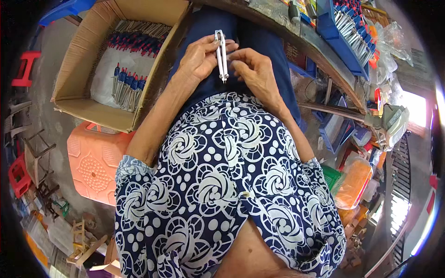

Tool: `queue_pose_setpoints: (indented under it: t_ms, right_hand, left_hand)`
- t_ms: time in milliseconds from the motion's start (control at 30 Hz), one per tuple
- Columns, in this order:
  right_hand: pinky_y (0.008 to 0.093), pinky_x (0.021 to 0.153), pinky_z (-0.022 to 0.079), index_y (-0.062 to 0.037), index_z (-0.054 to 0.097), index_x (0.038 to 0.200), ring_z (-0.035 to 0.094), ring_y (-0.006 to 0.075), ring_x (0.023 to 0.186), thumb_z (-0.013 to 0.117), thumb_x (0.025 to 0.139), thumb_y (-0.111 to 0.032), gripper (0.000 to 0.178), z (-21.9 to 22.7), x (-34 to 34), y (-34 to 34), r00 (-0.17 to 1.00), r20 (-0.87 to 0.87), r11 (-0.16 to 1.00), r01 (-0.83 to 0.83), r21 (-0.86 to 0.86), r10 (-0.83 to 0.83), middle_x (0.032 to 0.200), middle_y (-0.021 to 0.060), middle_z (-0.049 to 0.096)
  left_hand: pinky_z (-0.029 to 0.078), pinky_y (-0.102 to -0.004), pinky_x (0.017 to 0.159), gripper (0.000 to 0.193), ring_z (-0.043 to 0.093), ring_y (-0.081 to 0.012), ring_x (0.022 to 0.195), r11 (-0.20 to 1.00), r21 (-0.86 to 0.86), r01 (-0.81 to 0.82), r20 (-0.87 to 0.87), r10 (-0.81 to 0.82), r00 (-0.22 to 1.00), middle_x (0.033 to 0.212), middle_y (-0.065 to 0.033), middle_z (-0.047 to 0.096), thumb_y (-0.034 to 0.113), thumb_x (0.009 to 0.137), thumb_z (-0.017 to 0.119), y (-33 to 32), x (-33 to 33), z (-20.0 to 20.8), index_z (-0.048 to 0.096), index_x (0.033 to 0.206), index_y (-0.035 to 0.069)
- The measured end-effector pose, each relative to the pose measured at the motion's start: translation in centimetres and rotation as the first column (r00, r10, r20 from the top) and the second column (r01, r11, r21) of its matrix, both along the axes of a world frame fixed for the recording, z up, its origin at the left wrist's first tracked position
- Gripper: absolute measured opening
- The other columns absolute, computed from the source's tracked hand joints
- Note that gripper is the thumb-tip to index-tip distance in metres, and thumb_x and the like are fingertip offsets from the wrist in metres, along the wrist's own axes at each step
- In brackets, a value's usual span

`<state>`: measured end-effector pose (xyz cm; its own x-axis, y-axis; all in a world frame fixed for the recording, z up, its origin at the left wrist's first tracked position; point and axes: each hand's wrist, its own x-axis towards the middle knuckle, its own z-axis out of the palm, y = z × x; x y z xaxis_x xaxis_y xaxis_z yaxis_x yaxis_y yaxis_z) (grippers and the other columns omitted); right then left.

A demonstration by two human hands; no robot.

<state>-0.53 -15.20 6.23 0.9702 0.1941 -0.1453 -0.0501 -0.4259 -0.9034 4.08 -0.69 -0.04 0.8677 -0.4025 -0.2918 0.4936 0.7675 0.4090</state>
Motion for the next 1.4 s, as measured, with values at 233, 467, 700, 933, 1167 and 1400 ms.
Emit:
queue_pose_setpoints:
  t_ms: [233,467,700,933,1167,1400]
  right_hand:
    - [0.0181,0.055,0.044,0.0035,0.055,0.096,0.054,0.009,0.062,0.051,0.081,-0.006,0.018,-0.4,-0.2,-0.2,0.927,-0.376,0.941,0.116,0.318,0.012,0.074,0.0049,0.058]
    - [0.0158,0.052,0.04,0.0012,0.055,0.092,0.052,0.0071,0.058,0.055,0.079,-0.007,0.016,-0.8,-0.1,-0.5,0.909,-0.417,0.928,0.141,0.345,0.017,0.071,0.0039,0.057]
    - [0.0154,0.051,0.038,-0.0008,0.055,0.089,0.051,0.0068,0.056,0.061,0.074,-0.006,0.017,-1.1,-0.1,-0.4,0.912,-0.41,0.928,0.15,0.34,0.003,0.069,0.0026,0.056]
    - [0.0163,0.05,0.037,-0.0012,0.055,0.085,0.049,0.0069,0.055,0.062,0.072,-0.003,0.015,-1.7,0.1,-0.5,0.917,-0.399,0.928,0.154,0.338,-0.007,0.069,0.0029,0.055]
    - [0.0167,0.05,0.037,-0.0008,0.055,0.086,0.046,0.0068,0.054,0.061,0.072,-0.002,0.015,-1.9,0.4,-0.8,0.909,-0.417,0.925,0.164,0.343,-0.007,0.07,0.0033,0.054]
    - [0.017,0.05,0.032,-0.0001,0.052,0.092,0.04,0.0063,0.056,0.061,0.076,-0.01,0.021,-2.0,1.0,-2.0,0.821,-0.506,0.697,0.2,0.689,0.264,0.074,0.0068,0.052]
  left_hand:
    - [0.043,-0.0436,0.091,0.024,0.052,-0.0316,0.101,0.999,0.036,-0.023,0.003,0.023,1.0,0.104,-0.0218,0.052,0.001,0.085,0.045,-0.4,-0.2,0.0,0.045,0.106,-0.009]
    - [0.053,-0.0392,0.074,0.025,0.059,-0.0302,0.085,0.987,0.127,-0.099,0.069,0.091,0.993,0.095,-0.0214,0.055,-0.002,0.081,0.049,-1.1,-0.4,-0.4,0.045,0.105,-0.011]
    - [0.053,-0.038,0.074,0.028,0.059,-0.0296,0.086,0.987,0.14,-0.079,0.095,0.066,0.993,0.096,-0.0204,0.056,-0.002,0.08,0.051,-1.0,-0.5,-0.4,0.045,0.105,-0.011]
    - [0.052,-0.0359,0.075,0.03,0.059,-0.0288,0.087,0.981,0.168,-0.094,0.115,0.076,0.991,0.097,-0.0206,0.055,-0.001,0.08,0.051,-1.1,-0.5,-0.8,0.044,0.108,-0.011]
    - [0.052,-0.0352,0.076,0.031,0.059,-0.0276,0.088,0.971,0.222,-0.089,0.142,0.058,0.988,0.1,-0.0188,0.055,0.003,0.081,0.051,-1.2,-0.6,-0.4,0.045,0.109,-0.009]
    - [0.045,-0.0367,0.084,0.029,0.056,-0.0255,0.096,0.99,-0.143,0.0,0.221,0.032,0.975,0.106,-0.0143,0.056,0.009,0.085,0.05,-0.4,-0.8,-0.2,0.048,0.113,0.0]
